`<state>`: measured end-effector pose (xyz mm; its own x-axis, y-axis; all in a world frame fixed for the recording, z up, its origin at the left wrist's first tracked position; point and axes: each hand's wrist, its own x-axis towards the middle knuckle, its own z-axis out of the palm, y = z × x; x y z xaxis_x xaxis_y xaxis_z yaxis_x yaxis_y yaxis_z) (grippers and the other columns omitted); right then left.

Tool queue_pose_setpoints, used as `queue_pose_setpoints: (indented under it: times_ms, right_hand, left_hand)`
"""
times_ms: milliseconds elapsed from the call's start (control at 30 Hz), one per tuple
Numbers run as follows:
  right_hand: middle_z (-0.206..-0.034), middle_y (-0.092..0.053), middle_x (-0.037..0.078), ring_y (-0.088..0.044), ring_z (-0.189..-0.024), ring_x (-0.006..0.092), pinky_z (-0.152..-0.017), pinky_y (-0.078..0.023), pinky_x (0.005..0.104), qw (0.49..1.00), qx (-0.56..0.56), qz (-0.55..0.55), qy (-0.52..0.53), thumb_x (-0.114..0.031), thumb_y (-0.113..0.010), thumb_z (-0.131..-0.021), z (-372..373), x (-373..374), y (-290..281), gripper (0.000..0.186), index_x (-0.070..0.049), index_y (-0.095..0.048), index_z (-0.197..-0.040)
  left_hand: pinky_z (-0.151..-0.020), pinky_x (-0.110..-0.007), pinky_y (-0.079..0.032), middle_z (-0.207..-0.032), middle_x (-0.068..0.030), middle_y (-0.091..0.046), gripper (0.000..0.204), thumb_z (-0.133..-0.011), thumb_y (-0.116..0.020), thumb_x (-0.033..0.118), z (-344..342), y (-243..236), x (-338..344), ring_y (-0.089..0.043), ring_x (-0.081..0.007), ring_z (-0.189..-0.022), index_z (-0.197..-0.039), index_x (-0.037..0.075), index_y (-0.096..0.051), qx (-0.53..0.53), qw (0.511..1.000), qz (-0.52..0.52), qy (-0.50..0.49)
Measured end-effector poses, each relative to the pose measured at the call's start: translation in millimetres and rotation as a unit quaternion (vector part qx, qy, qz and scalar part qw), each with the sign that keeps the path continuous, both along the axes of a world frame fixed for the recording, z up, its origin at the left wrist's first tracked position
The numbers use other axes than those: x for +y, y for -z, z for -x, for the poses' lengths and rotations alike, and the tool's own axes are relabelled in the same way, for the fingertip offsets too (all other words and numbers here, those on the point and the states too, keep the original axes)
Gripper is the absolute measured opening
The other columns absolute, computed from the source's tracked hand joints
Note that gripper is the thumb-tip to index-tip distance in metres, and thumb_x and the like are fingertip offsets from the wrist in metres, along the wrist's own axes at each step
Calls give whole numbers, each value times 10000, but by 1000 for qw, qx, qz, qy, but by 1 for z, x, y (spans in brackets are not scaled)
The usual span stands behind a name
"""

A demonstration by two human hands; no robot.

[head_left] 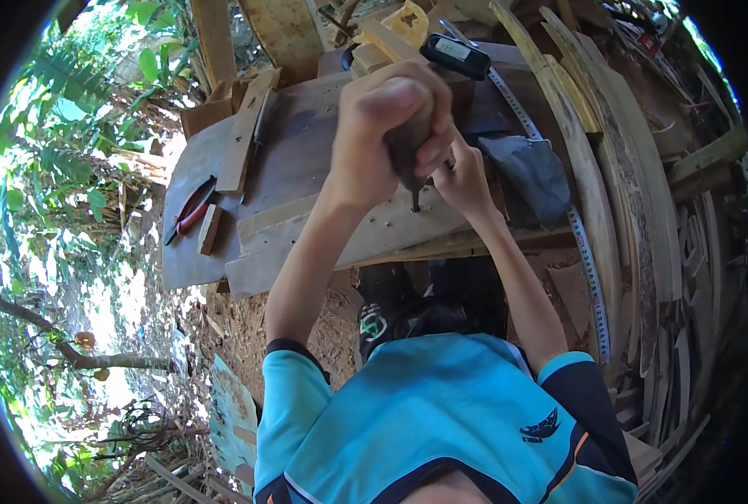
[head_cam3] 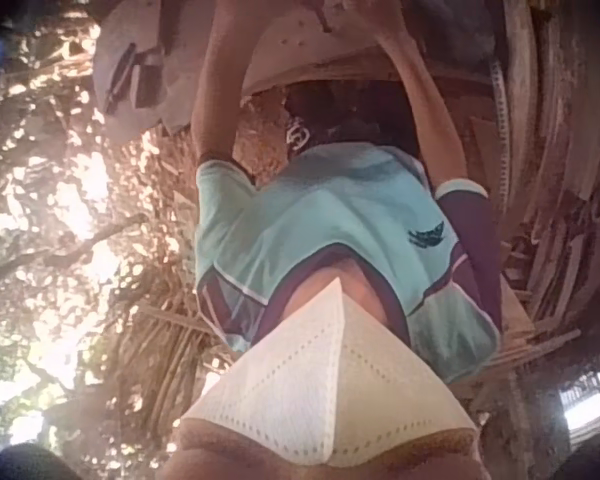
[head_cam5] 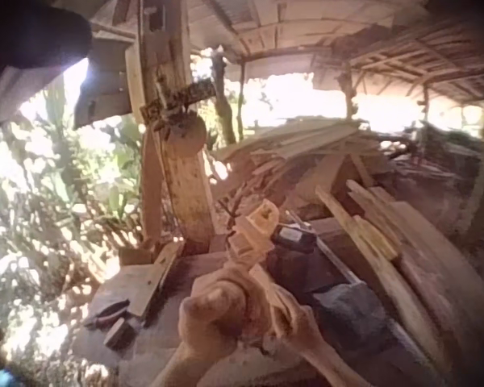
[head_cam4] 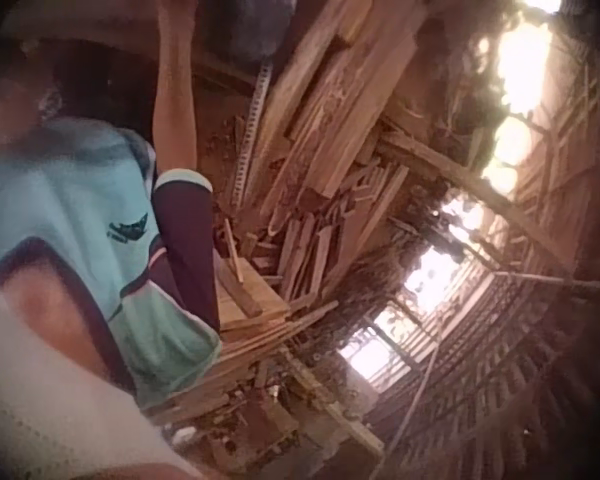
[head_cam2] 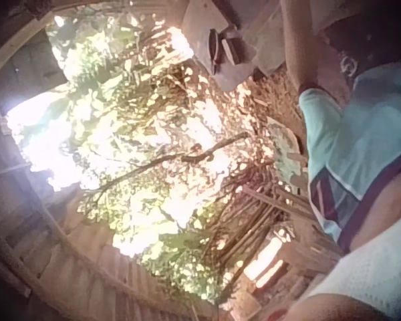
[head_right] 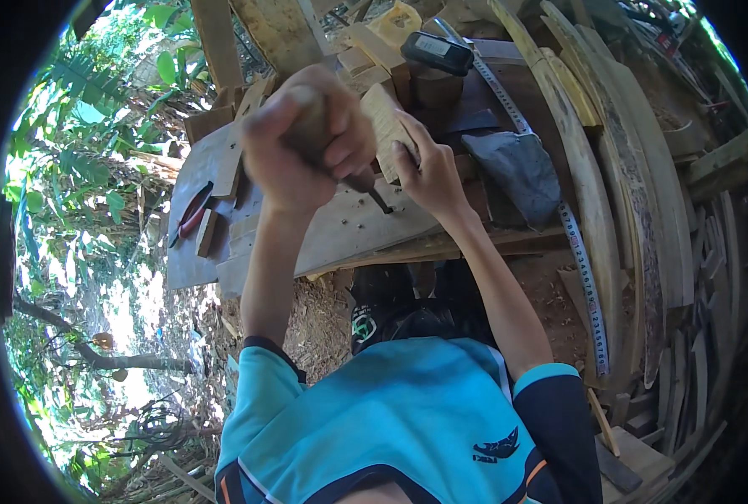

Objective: The person uses a chisel and mallet to carve a wooden plank, then smooths the surface with sandpaper. They repeatedly align and adjust the plank on the workbench while continuing to chisel and sand.

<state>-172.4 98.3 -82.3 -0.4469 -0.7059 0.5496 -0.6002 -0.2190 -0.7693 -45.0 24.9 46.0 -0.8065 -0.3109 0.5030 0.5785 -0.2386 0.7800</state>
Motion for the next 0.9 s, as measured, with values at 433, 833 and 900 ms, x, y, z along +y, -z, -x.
queue_pose_setpoints:
  times_ms: [433,833,900]
  right_hand:
    - [-861,-633,234,-663,-717,272,-655,-493,314,998,-58,-28,22,-119,-507,-844,1,2,-7,382,11,-472,-1202]
    - [-708,-599,218,-643,-606,273,-565,-473,319,997,-65,-33,35,-122,-506,-843,2,5,-8,391,23,-453,-1202]
    - [-704,-599,218,-640,-601,282,-564,-474,324,997,-65,-18,31,-124,-508,-842,2,5,-7,391,25,-453,-1199]
  left_hand:
    - [-396,-281,-408,-546,-63,-509,461,-799,-564,459,-19,7,-6,-498,-162,-433,-748,6,-500,74,996,49,31]
    - [-407,-274,-453,-611,-69,-571,373,-845,-575,402,-15,8,-14,-533,-168,-430,-759,42,-531,168,970,136,114]
    - [-415,-279,-460,-624,-73,-583,365,-839,-581,394,-17,8,-11,-540,-172,-434,-763,40,-537,174,968,140,113]
